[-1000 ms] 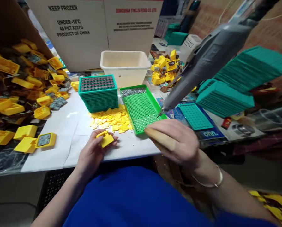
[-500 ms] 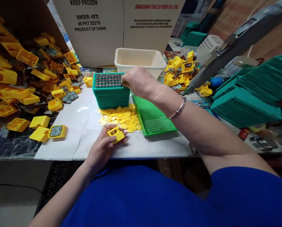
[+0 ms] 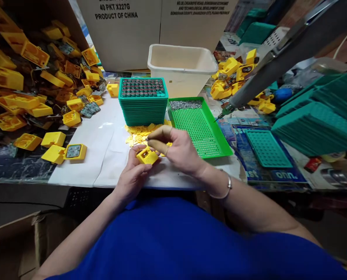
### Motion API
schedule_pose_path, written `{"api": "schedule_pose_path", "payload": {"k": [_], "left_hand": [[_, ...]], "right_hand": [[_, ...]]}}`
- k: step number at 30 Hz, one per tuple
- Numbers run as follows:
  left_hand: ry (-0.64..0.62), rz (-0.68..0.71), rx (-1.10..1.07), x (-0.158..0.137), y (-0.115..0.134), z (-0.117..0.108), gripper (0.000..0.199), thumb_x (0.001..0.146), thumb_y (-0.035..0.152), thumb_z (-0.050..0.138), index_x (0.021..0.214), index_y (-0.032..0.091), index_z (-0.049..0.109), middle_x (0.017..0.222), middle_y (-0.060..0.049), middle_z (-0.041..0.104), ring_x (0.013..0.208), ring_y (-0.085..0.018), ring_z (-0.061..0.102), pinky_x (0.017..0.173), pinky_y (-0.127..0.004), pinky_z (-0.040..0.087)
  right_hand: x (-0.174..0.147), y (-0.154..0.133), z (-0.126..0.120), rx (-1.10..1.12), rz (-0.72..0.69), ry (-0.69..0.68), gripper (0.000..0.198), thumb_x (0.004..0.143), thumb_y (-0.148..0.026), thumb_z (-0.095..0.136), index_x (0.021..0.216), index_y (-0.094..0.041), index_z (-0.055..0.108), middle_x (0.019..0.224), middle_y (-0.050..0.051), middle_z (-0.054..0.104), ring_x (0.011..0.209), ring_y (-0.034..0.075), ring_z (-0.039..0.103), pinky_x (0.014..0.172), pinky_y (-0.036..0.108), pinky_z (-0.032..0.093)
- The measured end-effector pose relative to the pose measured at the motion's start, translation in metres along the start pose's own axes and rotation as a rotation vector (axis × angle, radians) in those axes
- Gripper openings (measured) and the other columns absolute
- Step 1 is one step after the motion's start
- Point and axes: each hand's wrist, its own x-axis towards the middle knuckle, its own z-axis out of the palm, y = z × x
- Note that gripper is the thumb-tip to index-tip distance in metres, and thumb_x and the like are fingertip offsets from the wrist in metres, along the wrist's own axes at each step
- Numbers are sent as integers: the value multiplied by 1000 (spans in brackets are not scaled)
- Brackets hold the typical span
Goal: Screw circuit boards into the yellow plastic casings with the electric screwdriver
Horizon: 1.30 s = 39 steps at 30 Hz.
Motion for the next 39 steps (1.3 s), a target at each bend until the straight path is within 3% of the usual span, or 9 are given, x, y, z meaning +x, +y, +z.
{"api": "schedule_pose_path", "payload": {"k": [3, 6, 9, 14, 22, 31, 35, 39], "left_hand": [[-1, 31, 44, 0, -3, 3, 51, 69, 10, 65, 114, 26, 46, 108, 1, 66, 102, -17, 62, 92, -31, 45], [-9, 39, 69, -1, -5, 4, 52, 69, 10, 65, 114, 26, 46, 103, 1, 65, 98, -16, 61, 86, -27, 44], [2, 38, 66, -1, -6, 4, 52, 69, 10, 66, 114, 26, 45, 101, 2, 63, 96, -16, 59, 84, -27, 43], [6, 38, 64, 0, -6, 3, 53, 69, 10, 66, 115, 27, 44, 100, 2, 60, 91, -15, 58, 82, -27, 43], [-29, 68, 119, 0, -8, 0, 53, 70, 11, 66, 115, 27, 43, 104, 2, 60, 93, -14, 55, 82, -26, 41], [-22, 76, 197, -4, -5, -5, 52, 72, 12, 63, 117, 27, 42, 106, 0, 57, 93, -17, 54, 81, -28, 41], [-10, 127, 395, -7, -3, -8, 48, 77, 17, 61, 120, 26, 42, 110, -2, 54, 96, -19, 52, 86, -32, 41], [-80, 214, 647, -9, 4, -15, 39, 82, 20, 60, 119, 23, 47, 116, -5, 55, 110, -24, 50, 98, -37, 38]], "right_hand": [[-22, 17, 17, 81, 64, -4, 7, 82, -23, 67, 86, -17, 69, 82, 0, 72, 71, 9, 62, 68, 23, 51], [-28, 26, 24, 12, 0, 8, 5, 83, -23, 67, 83, -18, 69, 83, 1, 70, 76, 11, 62, 73, 26, 50], [-27, 28, 21, -3, -17, 34, 5, 82, -23, 67, 82, -18, 69, 82, 1, 67, 80, 12, 61, 75, 26, 50], [-25, 25, 8, 37, 117, -47, 4, 82, -19, 66, 85, -17, 68, 85, 1, 66, 80, 10, 61, 75, 25, 49], [-23, 20, 5, -249, -36, -114, 3, 82, -12, 67, 81, -15, 68, 80, 1, 61, 76, 10, 57, 73, 24, 46], [-23, 17, 8, -308, -18, -122, 2, 83, -14, 67, 82, -15, 68, 80, 1, 63, 75, 11, 57, 72, 24, 45], [-21, 12, 9, -332, 14, -158, 3, 81, -11, 66, 81, -14, 66, 81, 2, 64, 77, 11, 57, 74, 25, 45], [-15, 6, 7, -239, 195, -241, 8, 78, -12, 69, 76, -15, 62, 73, -2, 63, 68, 8, 55, 66, 22, 42]]}}
